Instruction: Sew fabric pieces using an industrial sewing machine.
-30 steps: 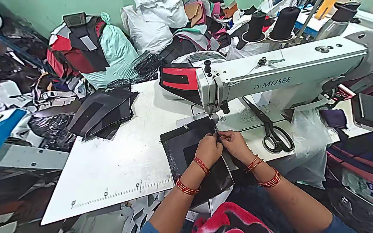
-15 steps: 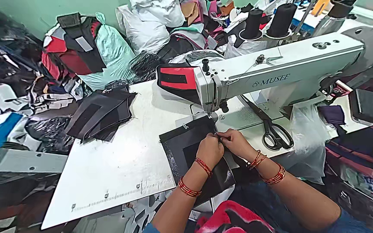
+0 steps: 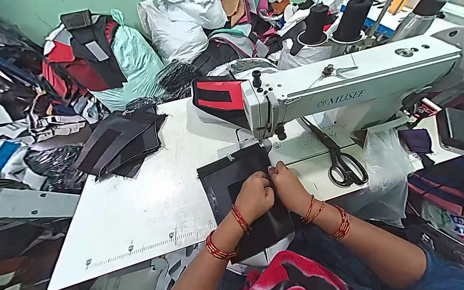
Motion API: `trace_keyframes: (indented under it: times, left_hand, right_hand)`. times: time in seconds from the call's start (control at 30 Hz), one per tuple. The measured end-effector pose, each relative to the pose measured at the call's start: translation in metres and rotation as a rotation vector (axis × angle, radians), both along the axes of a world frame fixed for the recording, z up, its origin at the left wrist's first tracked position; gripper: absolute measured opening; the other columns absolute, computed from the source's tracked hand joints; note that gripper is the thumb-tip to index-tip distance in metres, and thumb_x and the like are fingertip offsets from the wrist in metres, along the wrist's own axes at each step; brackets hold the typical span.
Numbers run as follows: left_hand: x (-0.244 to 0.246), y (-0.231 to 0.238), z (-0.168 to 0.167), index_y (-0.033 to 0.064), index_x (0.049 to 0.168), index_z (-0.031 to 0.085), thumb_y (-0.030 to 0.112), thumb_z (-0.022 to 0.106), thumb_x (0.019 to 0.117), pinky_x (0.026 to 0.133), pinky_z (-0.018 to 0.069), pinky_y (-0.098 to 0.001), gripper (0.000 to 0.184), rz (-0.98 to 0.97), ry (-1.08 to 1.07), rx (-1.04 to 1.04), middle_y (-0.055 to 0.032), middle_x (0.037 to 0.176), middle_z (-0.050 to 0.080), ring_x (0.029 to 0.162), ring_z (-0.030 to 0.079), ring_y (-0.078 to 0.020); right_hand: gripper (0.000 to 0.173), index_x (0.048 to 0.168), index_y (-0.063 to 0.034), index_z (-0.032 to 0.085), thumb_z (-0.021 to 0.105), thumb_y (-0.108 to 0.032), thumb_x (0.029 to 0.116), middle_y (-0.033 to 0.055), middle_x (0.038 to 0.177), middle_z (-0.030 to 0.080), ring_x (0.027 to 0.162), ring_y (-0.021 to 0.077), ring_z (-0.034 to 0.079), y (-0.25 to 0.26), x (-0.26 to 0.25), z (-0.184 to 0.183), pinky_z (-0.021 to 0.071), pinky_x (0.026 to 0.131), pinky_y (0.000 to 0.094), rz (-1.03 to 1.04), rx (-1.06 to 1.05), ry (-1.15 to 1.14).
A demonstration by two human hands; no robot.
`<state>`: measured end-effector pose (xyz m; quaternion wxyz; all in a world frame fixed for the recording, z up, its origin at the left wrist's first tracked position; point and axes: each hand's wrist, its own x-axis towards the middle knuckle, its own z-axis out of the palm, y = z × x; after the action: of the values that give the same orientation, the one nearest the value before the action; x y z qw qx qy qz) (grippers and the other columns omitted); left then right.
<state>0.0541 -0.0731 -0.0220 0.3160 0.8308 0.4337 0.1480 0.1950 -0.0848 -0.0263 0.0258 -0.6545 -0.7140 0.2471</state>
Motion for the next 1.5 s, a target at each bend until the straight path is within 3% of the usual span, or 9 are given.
trace_keyframes:
  times: [0.07, 0.13, 0.2, 0.27, 0.6, 0.93, 1.23, 1.4, 1.5]
  left_hand:
    - [-0.005, 0.016, -0.010, -0.0069, 0.086, 0.075, 0.003, 0.053, 0.0858, 0.096, 0.0543, -0.0490, 0.024, 0.063, -0.067, 0.168, -0.0227, 0.107, 0.074, 0.109, 0.069, -0.0375]
    - [-0.002, 0.037, -0.018, -0.0012, 0.110, 0.077, -0.002, 0.054, 0.0873, 0.099, 0.0530, -0.0503, 0.032, 0.038, 0.000, 0.293, -0.0187, 0.127, 0.069, 0.117, 0.065, -0.0392]
    - [0.005, 0.060, -0.014, 0.0076, 0.140, 0.063, -0.003, 0.048, 0.0943, 0.102, 0.0493, -0.0509, 0.049, -0.106, 0.238, 0.231, -0.0112, 0.153, 0.053, 0.127, 0.059, -0.0378]
    - [0.017, 0.074, -0.012, 0.0072, 0.147, 0.055, -0.003, 0.044, 0.0998, 0.101, 0.0492, -0.0518, 0.050, -0.223, 0.433, 0.187, -0.0093, 0.158, 0.048, 0.131, 0.056, -0.0383]
    - [0.001, 0.060, -0.017, 0.0047, 0.141, 0.062, 0.004, 0.047, 0.0953, 0.116, 0.0341, -0.0537, 0.048, -0.191, 0.350, 0.203, -0.0095, 0.150, 0.057, 0.140, 0.049, -0.0352]
    - [-0.002, 0.058, -0.017, -0.0009, 0.145, 0.056, 0.002, 0.051, 0.0921, 0.124, 0.0193, -0.0582, 0.053, -0.180, 0.268, 0.052, -0.0130, 0.159, 0.046, 0.153, 0.033, -0.0358]
    - [0.000, 0.081, -0.030, -0.0017, 0.136, 0.064, -0.001, 0.054, 0.0898, 0.123, 0.0252, -0.0592, 0.047, -0.089, 0.120, 0.101, -0.0260, 0.143, 0.057, 0.144, 0.046, -0.0388]
    - [-0.004, 0.097, -0.037, -0.0004, 0.125, 0.072, -0.004, 0.057, 0.0887, 0.120, 0.0281, -0.0619, 0.040, -0.111, 0.025, 0.169, -0.0274, 0.132, 0.063, 0.134, 0.054, -0.0416]
    - [-0.005, 0.103, -0.041, -0.0002, 0.117, 0.076, -0.006, 0.058, 0.0886, 0.118, 0.0306, -0.0663, 0.034, -0.120, -0.020, 0.235, -0.0264, 0.126, 0.068, 0.133, 0.056, -0.0439]
  right_hand:
    - [0.037, 0.132, 0.0136, 0.059, 0.045, 0.007, 0.0991, 0.0323, 0.124, 0.056, 0.109, 0.0411, 0.064, -0.001, -0.002, -0.005, 0.0537, 0.093, 0.0428, -0.007, 0.080, -0.001]
    - [0.029, 0.119, 0.0151, 0.065, 0.048, 0.007, 0.0975, 0.0330, 0.125, 0.056, 0.111, 0.0414, 0.064, -0.003, -0.003, -0.007, 0.0541, 0.093, 0.0425, -0.015, 0.103, 0.008]
    - [0.026, 0.112, 0.0154, 0.068, 0.049, 0.006, 0.0975, 0.0342, 0.126, 0.056, 0.111, 0.0421, 0.064, -0.003, -0.003, -0.007, 0.0546, 0.092, 0.0426, -0.009, 0.112, -0.007]
    - [0.027, 0.114, 0.0144, 0.068, 0.047, 0.005, 0.0992, 0.0337, 0.128, 0.056, 0.113, 0.0413, 0.064, -0.002, -0.004, -0.007, 0.0547, 0.093, 0.0415, -0.008, 0.101, -0.028]
    - [0.028, 0.115, 0.0128, 0.069, 0.048, 0.004, 0.0983, 0.0301, 0.118, 0.060, 0.102, 0.0370, 0.067, -0.002, -0.003, -0.014, 0.0563, 0.086, 0.0387, -0.036, 0.163, -0.015]
    - [0.034, 0.129, 0.0101, 0.064, 0.049, 0.003, 0.0990, 0.0286, 0.118, 0.059, 0.099, 0.0350, 0.067, 0.006, -0.005, -0.007, 0.0562, 0.084, 0.0364, -0.040, 0.098, -0.056]
    - [0.032, 0.124, 0.0087, 0.068, 0.052, 0.004, 0.0973, 0.0293, 0.112, 0.062, 0.097, 0.0368, 0.068, 0.030, 0.001, -0.019, 0.0563, 0.087, 0.0389, -0.062, 0.249, 0.041]
    - [0.039, 0.139, 0.0064, 0.057, 0.045, -0.001, 0.1028, 0.0292, 0.130, 0.055, 0.117, 0.0378, 0.061, 0.049, 0.002, -0.001, 0.0497, 0.101, 0.0414, -0.074, 0.001, 0.064]
    - [0.038, 0.138, 0.0079, 0.057, 0.046, -0.001, 0.1029, 0.0295, 0.131, 0.057, 0.122, 0.0396, 0.059, 0.055, 0.003, 0.001, 0.0484, 0.104, 0.0446, -0.060, -0.007, 0.062]
